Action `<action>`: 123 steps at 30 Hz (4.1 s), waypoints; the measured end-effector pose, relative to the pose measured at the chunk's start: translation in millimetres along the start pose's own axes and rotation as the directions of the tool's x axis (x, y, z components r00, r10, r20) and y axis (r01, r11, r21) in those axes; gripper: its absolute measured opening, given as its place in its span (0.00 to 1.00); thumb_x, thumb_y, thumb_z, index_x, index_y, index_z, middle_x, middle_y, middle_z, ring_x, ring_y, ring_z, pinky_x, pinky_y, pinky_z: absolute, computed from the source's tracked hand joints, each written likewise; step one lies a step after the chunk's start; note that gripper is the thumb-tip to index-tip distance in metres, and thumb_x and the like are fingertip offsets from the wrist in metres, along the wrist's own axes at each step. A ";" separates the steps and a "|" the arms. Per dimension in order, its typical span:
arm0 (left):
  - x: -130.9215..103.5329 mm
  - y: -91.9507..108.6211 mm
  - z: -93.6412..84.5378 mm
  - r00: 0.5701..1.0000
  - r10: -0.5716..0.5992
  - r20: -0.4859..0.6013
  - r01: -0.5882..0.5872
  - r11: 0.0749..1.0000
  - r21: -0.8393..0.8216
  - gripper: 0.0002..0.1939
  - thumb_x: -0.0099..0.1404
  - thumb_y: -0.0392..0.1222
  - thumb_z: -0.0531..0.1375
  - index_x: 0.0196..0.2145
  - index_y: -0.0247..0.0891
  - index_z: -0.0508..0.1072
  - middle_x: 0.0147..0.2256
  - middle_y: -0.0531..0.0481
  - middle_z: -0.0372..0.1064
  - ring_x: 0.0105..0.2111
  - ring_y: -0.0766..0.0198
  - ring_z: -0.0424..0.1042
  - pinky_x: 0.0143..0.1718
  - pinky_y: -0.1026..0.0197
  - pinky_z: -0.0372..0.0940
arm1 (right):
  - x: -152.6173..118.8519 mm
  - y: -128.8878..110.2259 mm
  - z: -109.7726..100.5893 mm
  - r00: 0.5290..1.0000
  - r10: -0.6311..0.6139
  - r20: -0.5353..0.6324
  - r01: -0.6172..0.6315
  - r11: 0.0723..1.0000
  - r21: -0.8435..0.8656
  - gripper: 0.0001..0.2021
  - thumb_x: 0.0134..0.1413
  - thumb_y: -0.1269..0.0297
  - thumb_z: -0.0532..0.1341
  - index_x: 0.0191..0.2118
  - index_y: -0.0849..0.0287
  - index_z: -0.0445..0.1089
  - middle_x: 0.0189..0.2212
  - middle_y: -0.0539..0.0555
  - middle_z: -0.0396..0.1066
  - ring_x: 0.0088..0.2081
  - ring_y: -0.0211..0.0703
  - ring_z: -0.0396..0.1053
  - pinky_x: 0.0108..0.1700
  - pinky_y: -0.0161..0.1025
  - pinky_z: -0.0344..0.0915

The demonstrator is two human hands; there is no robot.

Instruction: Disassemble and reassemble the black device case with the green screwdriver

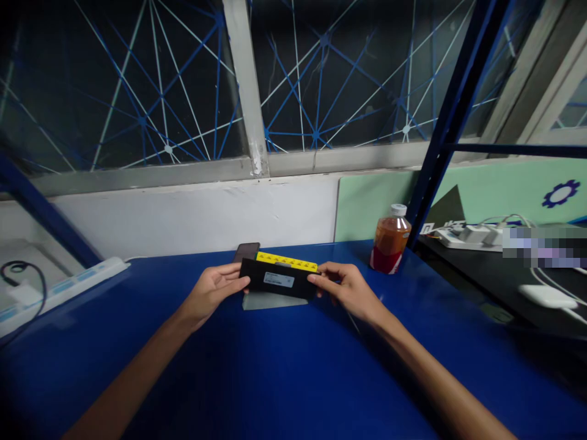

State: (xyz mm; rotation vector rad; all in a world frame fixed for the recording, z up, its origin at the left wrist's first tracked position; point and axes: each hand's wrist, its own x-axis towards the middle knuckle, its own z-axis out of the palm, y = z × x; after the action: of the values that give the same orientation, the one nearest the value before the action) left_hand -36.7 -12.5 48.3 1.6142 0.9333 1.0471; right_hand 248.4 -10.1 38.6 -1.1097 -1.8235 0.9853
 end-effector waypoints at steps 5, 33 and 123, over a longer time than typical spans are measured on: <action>1.7 -4.7 2.1 1.000 0.030 -0.007 -0.029 0.993 0.117 0.21 0.62 0.45 0.60 0.50 0.32 0.72 0.43 0.39 0.74 0.42 0.54 0.73 0.39 0.56 0.69 | -0.3 5.1 9.6 0.993 -0.044 -0.110 0.033 0.995 -0.099 0.18 0.57 0.49 0.56 0.29 0.60 0.68 0.19 0.50 0.68 0.21 0.36 0.61 0.23 0.34 0.55; 3.0 -19.2 -13.2 0.963 -0.264 0.049 0.179 0.766 0.617 0.43 0.43 0.50 0.69 0.56 0.31 0.64 0.24 0.54 0.68 0.28 0.59 0.69 0.32 0.59 0.59 | -0.9 33.7 31.1 0.997 -0.076 -0.005 0.071 0.951 -0.301 0.32 0.48 0.58 0.65 0.58 0.57 0.57 0.34 0.53 0.72 0.32 0.45 0.71 0.36 0.44 0.68; 6.7 -30.0 -26.2 0.962 -0.177 0.206 -0.054 0.618 0.784 0.38 0.42 0.62 0.67 0.48 0.41 0.70 0.40 0.47 0.63 0.39 0.55 0.64 0.38 0.58 0.59 | 1.5 23.4 18.0 0.952 -0.270 0.141 0.289 0.655 -0.698 0.31 0.42 0.40 0.63 0.48 0.58 0.70 0.44 0.59 0.70 0.43 0.53 0.68 0.44 0.49 0.66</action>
State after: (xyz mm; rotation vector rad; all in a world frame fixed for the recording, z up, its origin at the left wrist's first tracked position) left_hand -61.7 9.1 25.2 2.3472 1.3560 0.3091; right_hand 239.6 -5.1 10.8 -1.1814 -2.3959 0.0593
